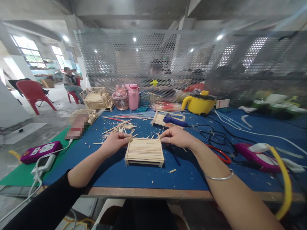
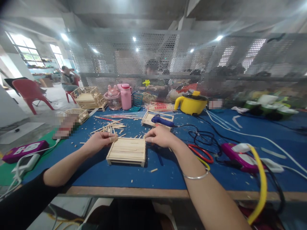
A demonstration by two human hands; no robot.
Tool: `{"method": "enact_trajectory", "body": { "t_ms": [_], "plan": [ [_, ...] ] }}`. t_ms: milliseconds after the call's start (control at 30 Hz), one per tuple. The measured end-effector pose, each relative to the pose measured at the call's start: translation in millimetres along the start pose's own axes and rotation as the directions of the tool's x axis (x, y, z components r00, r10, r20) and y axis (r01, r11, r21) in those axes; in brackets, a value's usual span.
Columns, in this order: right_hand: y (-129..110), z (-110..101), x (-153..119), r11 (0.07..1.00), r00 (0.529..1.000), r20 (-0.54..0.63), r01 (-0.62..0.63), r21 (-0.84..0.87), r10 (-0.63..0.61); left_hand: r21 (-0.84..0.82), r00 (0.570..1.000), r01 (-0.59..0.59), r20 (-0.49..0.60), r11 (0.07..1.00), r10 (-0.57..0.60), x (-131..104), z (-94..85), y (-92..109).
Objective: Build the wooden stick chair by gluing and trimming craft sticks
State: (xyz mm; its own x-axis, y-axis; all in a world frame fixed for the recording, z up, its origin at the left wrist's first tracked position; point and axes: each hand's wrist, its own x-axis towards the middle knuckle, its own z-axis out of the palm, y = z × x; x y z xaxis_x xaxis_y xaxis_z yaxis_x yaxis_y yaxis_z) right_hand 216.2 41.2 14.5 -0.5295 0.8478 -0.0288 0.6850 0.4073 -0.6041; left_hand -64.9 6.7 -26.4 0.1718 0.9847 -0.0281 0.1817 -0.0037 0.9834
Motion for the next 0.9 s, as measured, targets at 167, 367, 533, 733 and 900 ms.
{"method": "enact_trajectory", "body": {
  "t_ms": [167,367,533,733,900],
  "plan": [
    [2.9,0.6,1.1,0.999,0.997,0.059,-0.043,0.007,0.043,-0.145,0.994,0.055,0.107,0.988,-0.039,1.6,-9.7,-3.3],
    [3.0,3.3,3.9,0.998,0.998,-0.032,-0.056,-0.023,0.055,-0.015,0.995,-0.094,-0.041,0.996,0.093,3.9,-13.3,7.9],
    [2.7,4.7,4.1,0.997,0.998,-0.056,-0.034,-0.064,0.03,0.086,0.977,-0.213,0.027,0.973,0.212,8.1,-7.7,4.5],
    [6.4,6.7,4.8,0.998,0.999,-0.05,-0.023,-0.065,0.02,0.116,0.977,-0.212,0.011,0.97,0.212,10.5,-8.6,-3.9],
    [5.7,7.7,5.4,0.997,0.999,-0.042,-0.019,-0.076,0.016,0.019,0.978,-0.209,-0.004,0.978,0.209,12.0,-6.7,-6.8]
  ]
}}
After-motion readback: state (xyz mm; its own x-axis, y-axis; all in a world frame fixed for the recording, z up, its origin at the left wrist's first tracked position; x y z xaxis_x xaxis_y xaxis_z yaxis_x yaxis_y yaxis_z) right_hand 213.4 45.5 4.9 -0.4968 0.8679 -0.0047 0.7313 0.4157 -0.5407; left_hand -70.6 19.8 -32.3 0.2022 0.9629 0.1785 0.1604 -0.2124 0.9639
